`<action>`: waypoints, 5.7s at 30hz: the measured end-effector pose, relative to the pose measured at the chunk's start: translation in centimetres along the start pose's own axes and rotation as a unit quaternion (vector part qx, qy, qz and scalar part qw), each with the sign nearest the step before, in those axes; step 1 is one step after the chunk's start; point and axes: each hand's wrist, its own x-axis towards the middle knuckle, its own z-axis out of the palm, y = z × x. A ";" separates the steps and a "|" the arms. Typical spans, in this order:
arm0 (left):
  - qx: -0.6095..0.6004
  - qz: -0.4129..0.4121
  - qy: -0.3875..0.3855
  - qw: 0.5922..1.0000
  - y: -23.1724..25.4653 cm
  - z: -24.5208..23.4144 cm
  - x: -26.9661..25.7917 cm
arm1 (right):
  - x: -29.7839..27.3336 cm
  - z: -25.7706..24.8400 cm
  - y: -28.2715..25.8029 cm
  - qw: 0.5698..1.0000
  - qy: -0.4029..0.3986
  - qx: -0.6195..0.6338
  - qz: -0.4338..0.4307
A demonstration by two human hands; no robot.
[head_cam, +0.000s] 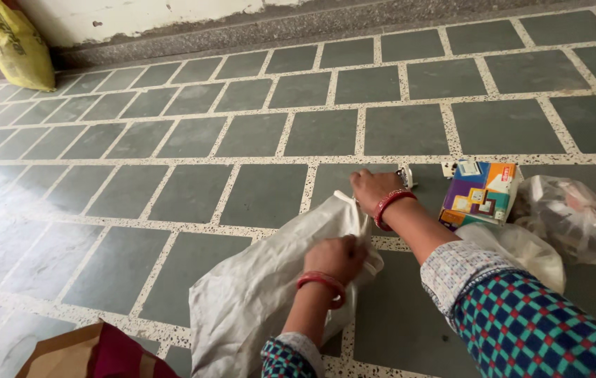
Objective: The person unpacks several items from shopping bags onto the floor, including a box, a plastic cup, and paper slips, and then gathers smaller metal parts into a white cloth bag.
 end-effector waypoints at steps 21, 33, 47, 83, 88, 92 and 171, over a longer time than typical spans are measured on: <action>-0.068 -0.316 0.268 0.908 -13.0 2.0 5.2 | -0.4 7.9 -1.8 0.955 -0.141 0.248 0.077; 0.140 0.026 0.035 0.989 -11.8 0.4 5.5 | 1.1 13.4 -5.0 0.990 0.013 0.142 0.000; 0.276 -0.067 0.113 0.952 -14.0 -4.7 1.9 | 2.6 11.3 -1.5 0.948 -0.018 0.217 0.234; -0.633 -0.110 0.227 0.732 -1.9 26.8 25.9 | 8.0 24.4 11.4 0.914 -0.038 0.360 0.186; -0.685 -0.104 0.169 0.702 -0.4 22.8 24.2 | 6.7 21.7 12.2 0.903 -0.066 0.367 0.212; -0.698 -0.135 0.167 0.683 1.4 17.7 21.6 | 5.9 16.3 11.7 0.809 -0.096 0.516 0.267; -0.692 -0.109 0.110 0.705 -5.9 5.3 11.8 | 4.3 4.3 1.4 0.800 -0.130 0.568 0.143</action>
